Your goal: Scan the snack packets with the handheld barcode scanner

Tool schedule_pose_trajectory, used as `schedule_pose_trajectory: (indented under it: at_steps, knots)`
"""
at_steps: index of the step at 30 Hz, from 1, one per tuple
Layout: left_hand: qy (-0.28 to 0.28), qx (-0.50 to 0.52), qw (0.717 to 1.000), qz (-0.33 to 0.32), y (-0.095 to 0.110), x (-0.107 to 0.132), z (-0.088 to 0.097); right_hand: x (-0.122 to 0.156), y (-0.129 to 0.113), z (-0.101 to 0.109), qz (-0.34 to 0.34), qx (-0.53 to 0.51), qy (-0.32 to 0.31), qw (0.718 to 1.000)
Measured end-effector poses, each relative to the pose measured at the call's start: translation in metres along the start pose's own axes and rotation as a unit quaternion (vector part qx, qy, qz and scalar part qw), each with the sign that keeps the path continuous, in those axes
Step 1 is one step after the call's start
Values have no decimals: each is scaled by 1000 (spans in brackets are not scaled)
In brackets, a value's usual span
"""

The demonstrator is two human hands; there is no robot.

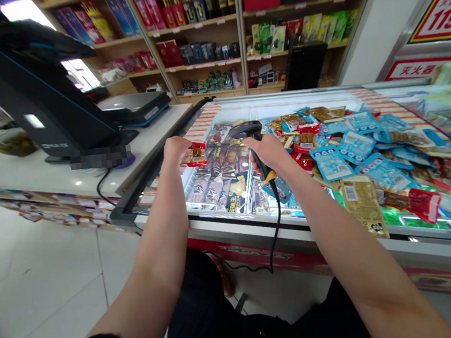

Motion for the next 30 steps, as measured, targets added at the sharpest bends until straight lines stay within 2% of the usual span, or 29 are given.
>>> schedule_pose_trajectory:
  at_steps: [3,6,12,16,20,23,26,30]
  knots:
    - [-17,-34,999,-11,-5,5,-3,-2,2,1,4,6,1,1000]
    - [-21,-27,999,-19,1,12,-2,-1,0,1,-1,12,0,1000]
    - [43,41,997,-45,27,25,-3,3,-8,15,-12,-21,15,1000]
    - [-21,102,986,-133,66,46,-26,1,-9,39,-25,-32,53,998]
    - [-102,144,958,-227,113,80,-56,-3,-8,63,-24,-33,95,995]
    - [-149,142,935,-289,144,107,-77,-5,-7,73,-21,-25,110,993]
    - [-174,98,928,-314,161,125,-92,-6,-7,77,-20,-12,119,993]
    - [-205,83,919,-326,163,131,-97,-5,-7,75,-21,-15,114,993]
Point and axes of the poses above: each hand's wrist, its own x-axis away from the middle knuckle, its own z-axis out of the back of the hand, y = z × x, the point moved 5 cm from there along -x, towards the middle knuckle, and after that the axes turned 11 degrees about y, right-handed, at the moved point
